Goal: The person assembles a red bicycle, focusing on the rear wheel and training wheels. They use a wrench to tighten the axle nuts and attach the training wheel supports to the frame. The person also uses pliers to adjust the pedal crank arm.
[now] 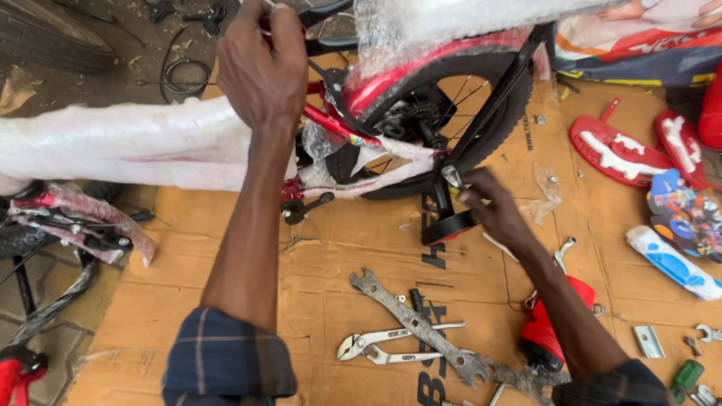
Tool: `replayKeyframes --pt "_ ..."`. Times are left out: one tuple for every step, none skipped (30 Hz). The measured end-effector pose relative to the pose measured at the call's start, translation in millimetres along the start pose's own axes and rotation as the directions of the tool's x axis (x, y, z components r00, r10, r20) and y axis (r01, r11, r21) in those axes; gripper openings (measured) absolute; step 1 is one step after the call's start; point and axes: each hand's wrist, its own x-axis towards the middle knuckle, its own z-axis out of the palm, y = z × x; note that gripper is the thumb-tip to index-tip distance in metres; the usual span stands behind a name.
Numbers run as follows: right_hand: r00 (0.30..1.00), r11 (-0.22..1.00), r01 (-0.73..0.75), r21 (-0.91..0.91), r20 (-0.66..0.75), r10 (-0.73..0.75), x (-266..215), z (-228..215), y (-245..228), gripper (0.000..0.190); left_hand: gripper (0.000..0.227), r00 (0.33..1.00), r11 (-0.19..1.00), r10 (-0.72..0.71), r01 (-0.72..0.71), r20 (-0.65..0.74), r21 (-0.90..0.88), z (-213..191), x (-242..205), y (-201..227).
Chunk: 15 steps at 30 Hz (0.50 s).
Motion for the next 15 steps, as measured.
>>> replayKeyframes --pt "0.997 0.995 0.064 0.073 -0.035 -0.062 -8.1 -2.2 -1.7 0.008 0.026 1.0 0.998 0.023 -0.023 -0.009 0.054 1.2 -4.2 -4.6" --pt "0.995 0.995 0.068 0.069 0.069 -0.073 -12.9 -4.8 -1.9 0.006 0.028 0.999 0.993 0.047 -0.045 -0.016 0.109 2.2 -5.3 -10.1" --pt "0.982 0.995 0.08 0.059 0.164 -0.088 -12.2 -13.0 -1.5 0.006 0.03 0.997 0.986 0.078 -0.073 -0.028 0.153 5.6 -4.6 -12.6" --pt "0.961 0.995 0.092 0.049 0.257 -0.102 -12.2 -19.9 -2.0 0.009 0.032 0.999 0.992 0.03 -0.029 -0.009 0.126 7.0 -6.2 -14.2" --pt "0.958 0.999 0.029 -0.015 0.284 -0.024 -13.4 -26.9 -4.3 0.009 0.033 1.0 0.995 -0.016 0.015 0.012 0.101 7.2 -6.9 -16.5" --pt "0.95 0.996 -0.033 -0.081 0.306 0.056 -14.8 -35.7 -8.3 0.01 0.035 0.997 0.995 -0.062 0.059 0.035 0.077 8.2 -7.2 -18.6" --pt "0.935 0.986 -0.091 -0.143 0.327 0.134 -14.3 -39.4 -14.1 0.013 0.035 0.998 0.994 -0.059 0.057 0.022 0.097 8.5 -8.1 -21.2" --pt "0.947 0.97 0.008 -0.241 0.313 0.071 -9.9 -43.9 -21.6 0.01 0.035 0.998 0.992 -0.057 0.055 0.009 0.118 9.6 -9.3 -23.0" --pt "0.953 0.936 0.103 -0.337 0.302 0.003 -2.6 -53.0 -31.1 0.01 0.035 0.999 0.989 -0.049 0.049 -0.003 0.136 11.7 -9.5 -23.6" --pt "0.952 0.882 0.194 -0.429 0.298 -0.065 3.6 -62.4 -43.3 0.012 0.035 0.999 0.99 -0.046 0.045 0.001 0.131 14.0 -8.8 -23.8" --pt "0.941 0.797 0.246 -0.551 0.332 -0.061 8.4 -65.1 -56.9 0.014 0.036 0.999 0.99 -0.043 0.042 0.005 0.132 13.4 -8.3 -24.7" --pt "0.93 0.692 0.297 -0.658 0.364 -0.052 14.2 -63.8 -70.4 0.017 0.037 0.999 0.99 -0.04 0.039 0.009 0.133 11.5 -9.2 -25.6" --pt "0.921 0.565 0.34 -0.752 0.388 -0.038 21.5 -63.3 -83.2 0.02 0.035 0.999 0.991 -0.042 0.042 -0.001 0.13 12.5 -8.6 -25.6" --pt "0.905 0.471 0.412 -0.78 0.409 -0.113 27.9 -63.4 -94.5 0.025 0.034 0.999 0.991 -0.044 0.045 -0.011 0.127 14.0 -7.9 -25.5" --pt "0.878 0.372 0.478 -0.796 0.442 -0.184 32.2 -61.0 -103.1 0.03 0.032 0.998 0.99 -0.051 0.053 -0.019 0.132 12.6 -9.8 -26.5"
